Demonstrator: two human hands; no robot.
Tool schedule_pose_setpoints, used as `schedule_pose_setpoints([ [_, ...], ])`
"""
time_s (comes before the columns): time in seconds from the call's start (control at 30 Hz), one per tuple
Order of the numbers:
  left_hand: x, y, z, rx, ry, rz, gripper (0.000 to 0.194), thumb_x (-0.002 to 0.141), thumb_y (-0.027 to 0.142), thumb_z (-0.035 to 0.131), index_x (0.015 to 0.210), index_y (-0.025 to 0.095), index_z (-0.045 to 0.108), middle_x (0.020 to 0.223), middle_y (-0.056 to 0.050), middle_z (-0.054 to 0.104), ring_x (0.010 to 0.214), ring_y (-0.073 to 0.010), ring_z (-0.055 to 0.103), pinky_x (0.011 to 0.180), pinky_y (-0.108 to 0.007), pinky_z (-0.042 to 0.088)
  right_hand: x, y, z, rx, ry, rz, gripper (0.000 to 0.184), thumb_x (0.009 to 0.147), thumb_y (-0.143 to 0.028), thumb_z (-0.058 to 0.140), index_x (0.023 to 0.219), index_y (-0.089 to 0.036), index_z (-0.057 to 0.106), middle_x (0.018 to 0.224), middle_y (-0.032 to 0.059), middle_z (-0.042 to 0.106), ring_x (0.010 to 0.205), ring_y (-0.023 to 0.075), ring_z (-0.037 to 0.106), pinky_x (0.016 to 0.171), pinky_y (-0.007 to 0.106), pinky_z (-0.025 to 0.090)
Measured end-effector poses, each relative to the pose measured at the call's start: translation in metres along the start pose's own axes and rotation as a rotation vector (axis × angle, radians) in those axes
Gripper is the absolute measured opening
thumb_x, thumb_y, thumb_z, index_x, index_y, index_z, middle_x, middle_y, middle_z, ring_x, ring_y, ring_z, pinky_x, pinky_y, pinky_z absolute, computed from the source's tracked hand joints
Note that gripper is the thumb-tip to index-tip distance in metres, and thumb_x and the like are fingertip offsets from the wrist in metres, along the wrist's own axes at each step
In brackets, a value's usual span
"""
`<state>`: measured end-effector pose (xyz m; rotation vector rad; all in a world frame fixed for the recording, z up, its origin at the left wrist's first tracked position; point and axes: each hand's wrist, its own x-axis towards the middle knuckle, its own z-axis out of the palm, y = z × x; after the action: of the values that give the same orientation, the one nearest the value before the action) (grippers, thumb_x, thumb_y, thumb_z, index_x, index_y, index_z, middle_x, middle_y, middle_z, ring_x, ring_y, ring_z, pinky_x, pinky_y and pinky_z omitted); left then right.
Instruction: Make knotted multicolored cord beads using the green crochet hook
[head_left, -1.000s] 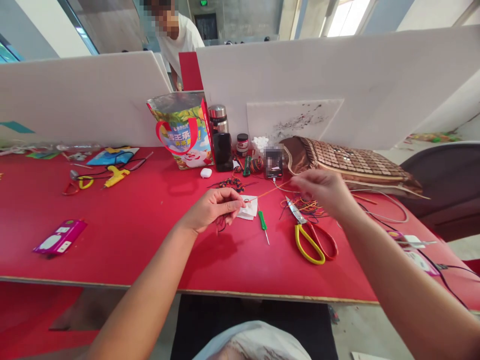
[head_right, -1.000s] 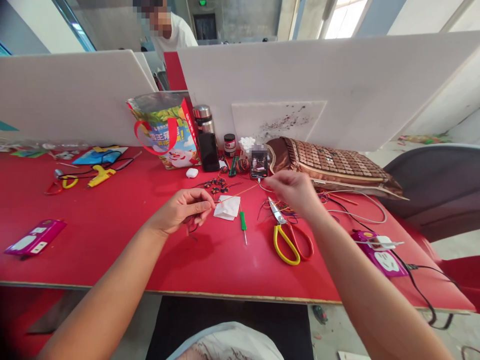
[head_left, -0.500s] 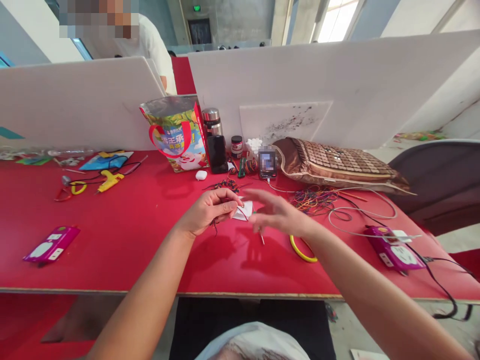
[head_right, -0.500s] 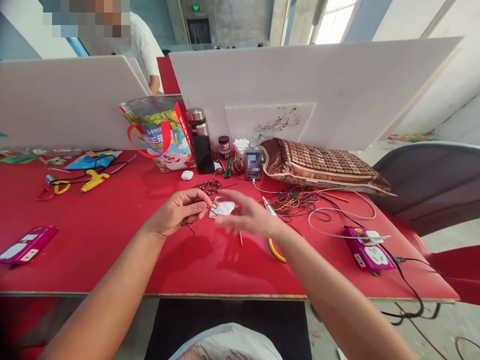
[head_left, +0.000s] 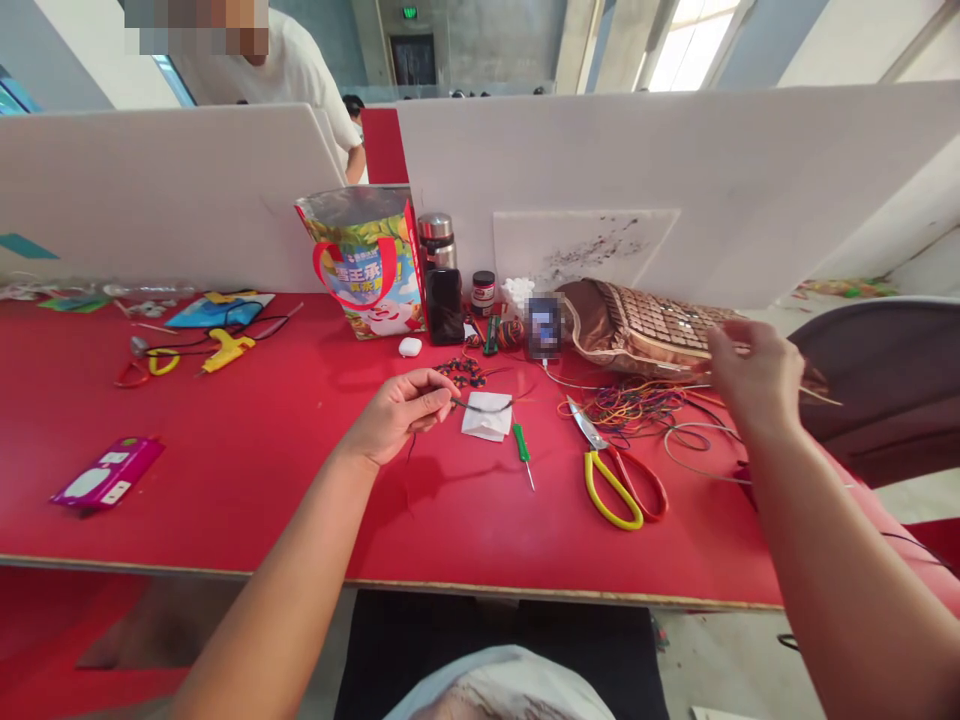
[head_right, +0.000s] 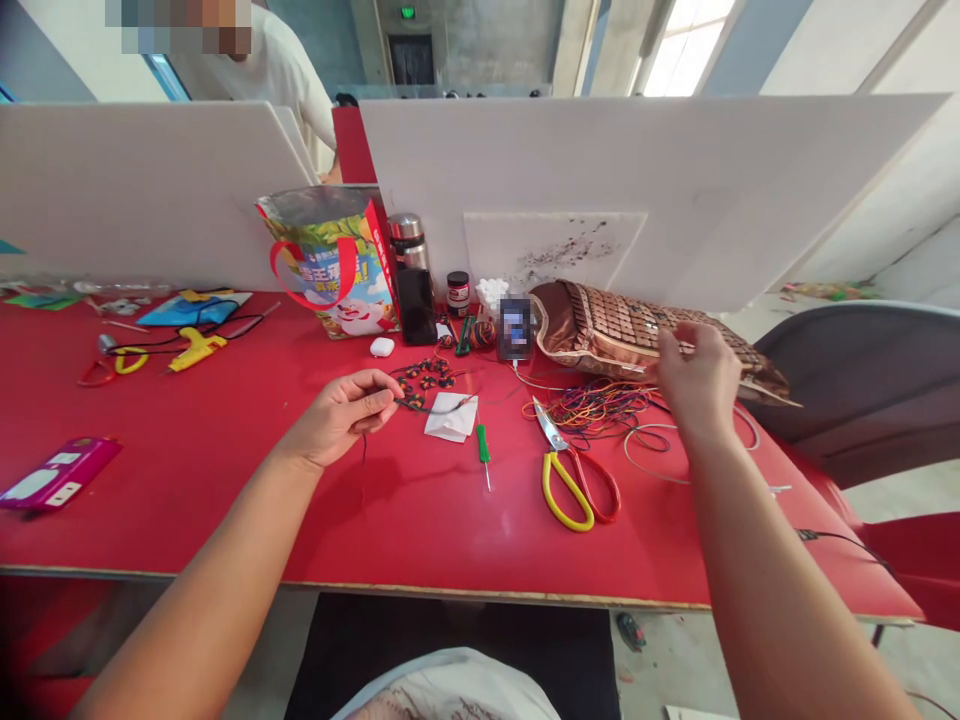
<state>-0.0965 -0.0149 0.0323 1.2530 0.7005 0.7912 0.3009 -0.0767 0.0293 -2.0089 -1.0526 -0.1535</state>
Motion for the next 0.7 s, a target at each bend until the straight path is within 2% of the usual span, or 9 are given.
schedule_pose_setpoints([
  [0.07, 0.005, -0.001, 0.009, 0.0, -0.035, -0.007, 0.033, 0.073, 0.04, 0.087, 0.083, 0.013, 0.07, 0.057, 0.003, 0.055, 0.045, -0.003, 0.031, 0.044, -0.02, 0.015, -0.023, -0.027, 0.006, 0.208, -0.13, 0.018, 0.048, 0.09, -0.046, 0.061, 0.128, -0.016, 0.066, 0.114, 0.0174, 0.074, 0.061, 0.0183, 0.064, 0.061, 0.035, 0.05],
  [0.2, 0.011, 0.001, 0.028, 0.014, -0.123, -0.029, 0.032, 0.075, 0.04, 0.085, 0.082, 0.013, 0.07, 0.057, 0.001, 0.058, 0.046, -0.0041, 0.034, 0.044, -0.02, 0.018, -0.092, -0.088, 0.036, 0.751, -0.845, -0.027, 0.066, 0.078, -0.051, 0.077, 0.136, -0.023, 0.058, 0.133, 0.0148, 0.067, 0.053, 0.0117, 0.062, 0.047, 0.029, 0.052],
  [0.27, 0.01, 0.005, 0.032, 0.015, -0.138, -0.028, 0.031, 0.076, 0.039, 0.085, 0.083, 0.013, 0.07, 0.059, 0.0, 0.059, 0.047, -0.0047, 0.037, 0.044, -0.02, 0.019, -0.118, -0.101, 0.052, 0.824, -1.122, 0.01, 0.079, 0.067, -0.042, 0.087, 0.138, -0.027, 0.056, 0.14, 0.0138, 0.063, 0.051, 0.0111, 0.063, 0.041, 0.028, 0.051],
  [0.3, 0.009, 0.007, 0.031, 0.011, -0.13, -0.018, 0.03, 0.076, 0.038, 0.085, 0.084, 0.013, 0.071, 0.059, 0.001, 0.059, 0.047, -0.0047, 0.037, 0.044, -0.02, 0.02, -0.125, -0.102, 0.058, 0.804, -1.235, 0.04, 0.077, 0.064, -0.039, 0.089, 0.134, -0.027, 0.058, 0.134, 0.0122, 0.067, 0.051, 0.0129, 0.064, 0.04, 0.029, 0.052],
  [0.37, 0.004, 0.013, 0.025, -0.005, -0.093, 0.022, 0.027, 0.077, 0.037, 0.085, 0.084, 0.014, 0.072, 0.058, 0.001, 0.057, 0.045, -0.0042, 0.036, 0.043, -0.02, 0.019, -0.128, -0.095, 0.065, 0.754, -1.34, 0.076, 0.051, 0.066, -0.038, 0.088, 0.111, -0.022, 0.069, 0.098, 0.006, 0.077, 0.048, 0.0146, 0.064, 0.042, 0.028, 0.052],
  [0.43, 0.0, 0.018, 0.015, -0.032, -0.037, 0.076, 0.025, 0.076, 0.035, 0.085, 0.084, 0.014, 0.072, 0.058, 0.002, 0.056, 0.044, -0.0032, 0.034, 0.043, -0.019, 0.017, -0.115, -0.078, 0.066, 0.719, -1.315, 0.075, 0.032, 0.067, -0.042, 0.086, 0.08, -0.018, 0.069, 0.062, -0.0005, 0.068, 0.043, 0.0118, 0.056, 0.041, 0.025, 0.046],
  [0.53, -0.003, 0.021, -0.002, -0.094, 0.069, 0.141, 0.026, 0.071, 0.032, 0.089, 0.082, 0.014, 0.073, 0.059, 0.001, 0.057, 0.043, -0.0014, 0.032, 0.043, -0.018, 0.018, -0.078, -0.045, 0.055, 0.648, -1.08, 0.098, 0.04, 0.066, -0.052, 0.084, 0.073, -0.016, 0.069, 0.05, -0.0027, 0.056, 0.044, 0.0101, 0.047, 0.042, 0.024, 0.037],
  [0.63, -0.002, 0.019, -0.013, -0.155, 0.141, 0.157, 0.028, 0.067, 0.031, 0.092, 0.08, 0.014, 0.074, 0.059, 0.001, 0.058, 0.042, 0.0001, 0.03, 0.043, -0.017, 0.019, -0.036, -0.007, 0.034, 0.617, -0.677, 0.207, 0.04, 0.063, -0.055, 0.082, 0.073, -0.018, 0.07, 0.059, 0.002, 0.058, 0.048, 0.0127, 0.046, 0.045, 0.031, 0.038],
  [0.7, 0.0, 0.015, -0.015, -0.17, 0.149, 0.145, 0.028, 0.066, 0.03, 0.092, 0.08, 0.014, 0.074, 0.059, 0.001, 0.057, 0.042, 0.0, 0.03, 0.043, -0.017, 0.019, -0.014, 0.015, 0.02, 0.541, -0.354, 0.267, 0.037, 0.071, -0.057, 0.076, 0.072, -0.022, 0.066, 0.066, 0.0064, 0.06, 0.05, 0.0147, 0.045, 0.047, 0.034, 0.038],
])
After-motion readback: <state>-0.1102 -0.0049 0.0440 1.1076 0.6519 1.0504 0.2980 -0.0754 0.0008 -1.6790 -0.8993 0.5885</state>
